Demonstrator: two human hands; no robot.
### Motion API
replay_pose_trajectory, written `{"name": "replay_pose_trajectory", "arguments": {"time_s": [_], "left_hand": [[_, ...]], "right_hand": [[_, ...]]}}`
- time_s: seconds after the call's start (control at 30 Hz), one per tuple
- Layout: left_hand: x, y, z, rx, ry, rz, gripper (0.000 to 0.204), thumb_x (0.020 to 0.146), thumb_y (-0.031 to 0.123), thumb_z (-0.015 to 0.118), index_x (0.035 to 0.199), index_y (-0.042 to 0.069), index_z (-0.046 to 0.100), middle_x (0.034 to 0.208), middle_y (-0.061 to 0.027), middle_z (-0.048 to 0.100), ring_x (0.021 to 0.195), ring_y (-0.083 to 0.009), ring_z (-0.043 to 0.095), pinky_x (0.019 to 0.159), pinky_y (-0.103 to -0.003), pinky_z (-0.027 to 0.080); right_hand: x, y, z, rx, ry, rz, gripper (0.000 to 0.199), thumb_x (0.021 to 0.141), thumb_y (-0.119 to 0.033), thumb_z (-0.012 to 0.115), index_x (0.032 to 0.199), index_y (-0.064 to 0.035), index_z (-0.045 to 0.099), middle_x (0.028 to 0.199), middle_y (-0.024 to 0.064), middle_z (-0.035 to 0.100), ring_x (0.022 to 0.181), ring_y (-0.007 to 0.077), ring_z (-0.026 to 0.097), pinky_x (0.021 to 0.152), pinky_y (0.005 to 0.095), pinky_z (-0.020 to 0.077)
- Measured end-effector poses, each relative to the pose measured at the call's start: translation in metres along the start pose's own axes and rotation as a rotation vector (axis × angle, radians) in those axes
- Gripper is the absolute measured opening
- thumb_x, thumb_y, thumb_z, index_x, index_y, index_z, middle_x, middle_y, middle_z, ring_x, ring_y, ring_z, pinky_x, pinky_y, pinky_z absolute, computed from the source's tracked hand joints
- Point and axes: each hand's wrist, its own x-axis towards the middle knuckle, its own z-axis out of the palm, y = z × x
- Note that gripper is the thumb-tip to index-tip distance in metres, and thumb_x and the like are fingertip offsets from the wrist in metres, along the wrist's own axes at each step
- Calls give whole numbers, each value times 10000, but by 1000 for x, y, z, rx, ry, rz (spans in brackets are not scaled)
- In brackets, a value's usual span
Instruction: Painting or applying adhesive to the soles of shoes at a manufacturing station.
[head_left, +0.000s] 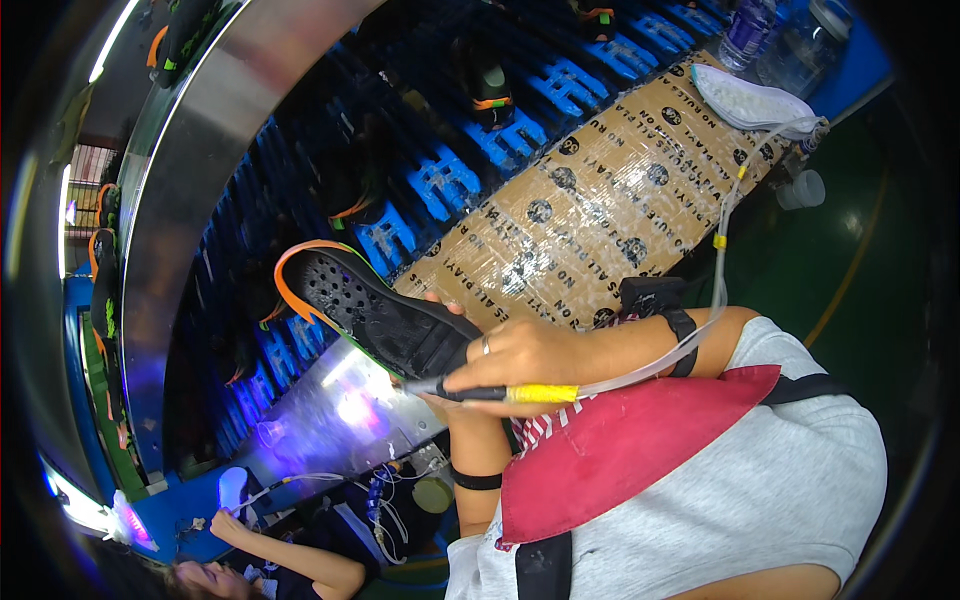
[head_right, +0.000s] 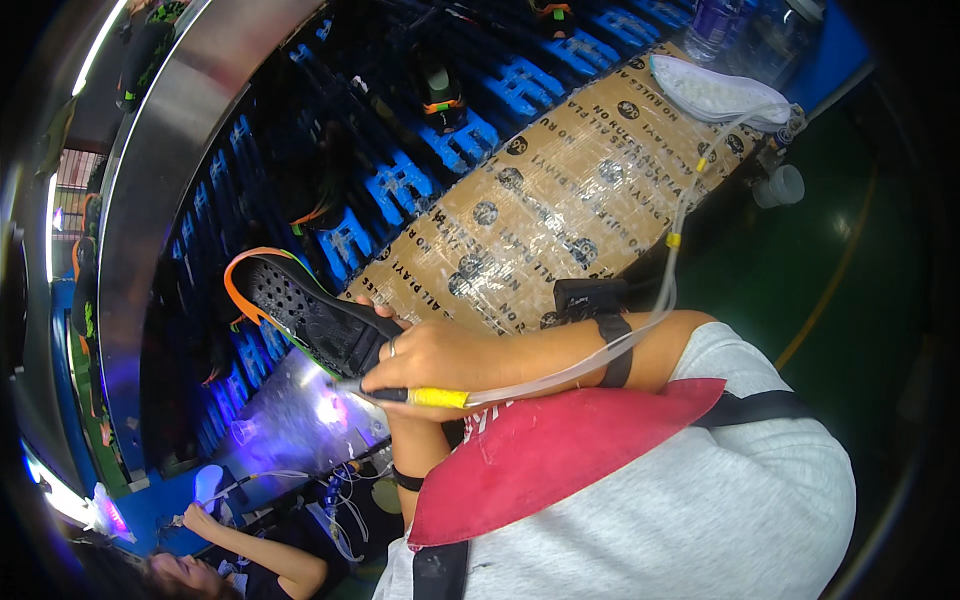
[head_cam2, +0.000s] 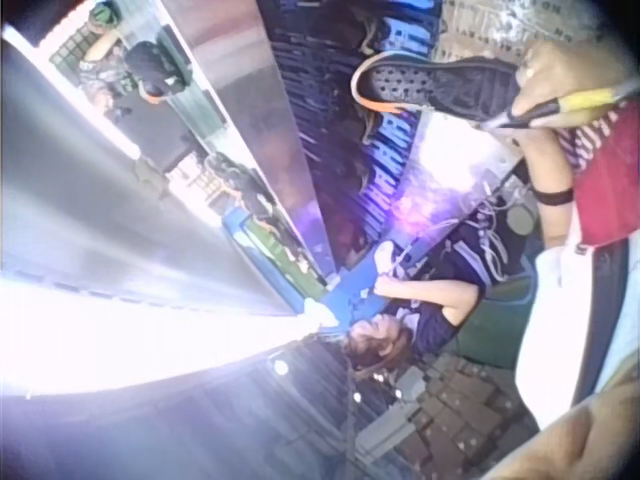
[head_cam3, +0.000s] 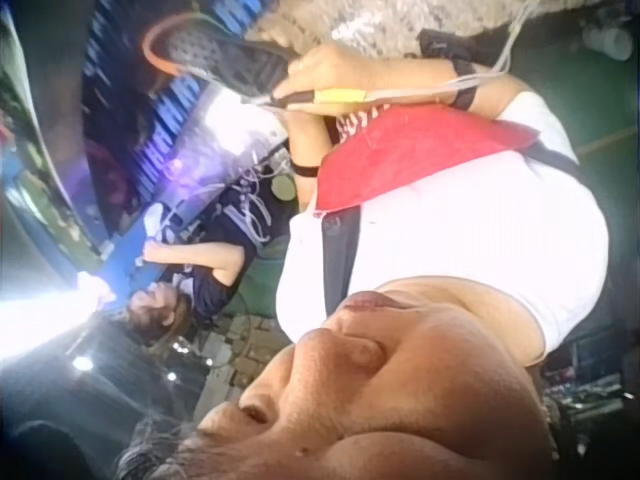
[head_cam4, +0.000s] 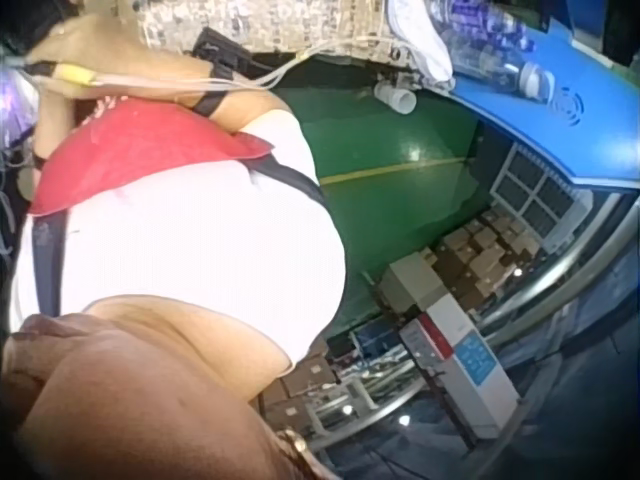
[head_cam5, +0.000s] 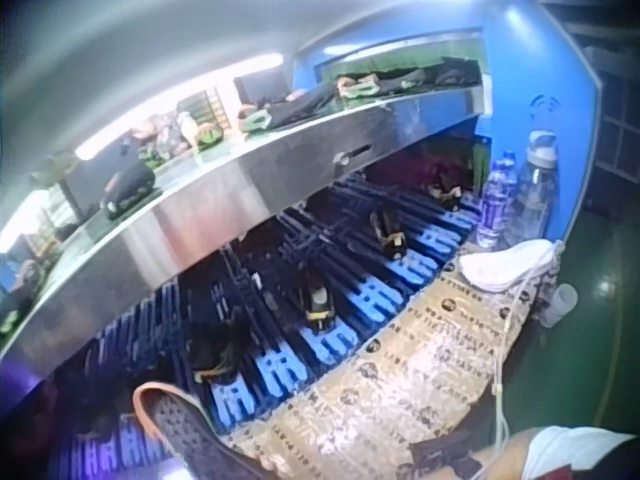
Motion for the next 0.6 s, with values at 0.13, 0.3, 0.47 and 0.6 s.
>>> {"name": "replay_pose_trajectory", "arguments": {"time_s": [0.13, 0.3, 0.47, 0.6], "left_hand": [[8, 1, 32, 28, -44, 28, 723, 711, 354, 694, 1265, 58, 335, 1231, -126, 412, 1110, -299, 435, 917, -452, 403], [11, 14, 35, 23, -95, 27, 766, 703, 378, 700, 1289, 68, 318, 1249, -155, 388, 1110, -311, 422, 913, -466, 402], [13, 31, 11, 90, -241, 59, 784, 726, 503, 617, 1341, 134, 301, 1307, -257, 330, 1122, -486, 386, 904, -557, 392], [12, 41, 16, 120, -177, 76, 805, 719, 507, 616, 1343, 117, 289, 1283, -289, 338, 1108, -511, 386, 859, -558, 426]], "right_hand": [[-8, 9, 0, 85, -206, 43, 198, 675, -147, 661, 863, -87, 651, 702, 90, 605, 637, 259, 599, 597, 321, 480], [-3, -2, -17, 295, -220, 75, 268, 704, -107, 703, 964, -80, 645, 703, 72, 583, 585, 221, 565, 503, 303, 440], [-9, 4, -13, 193, -300, 54, 272, 708, -110, 702, 972, -82, 645, 681, 74, 573, 577, 214, 563, 497, 309, 430], [-6, -4, -17, 404, -471, 117, 226, 717, -157, 670, 937, -111, 648, 705, 94, 589, 640, 263, 583, 554, 343, 450]]}}
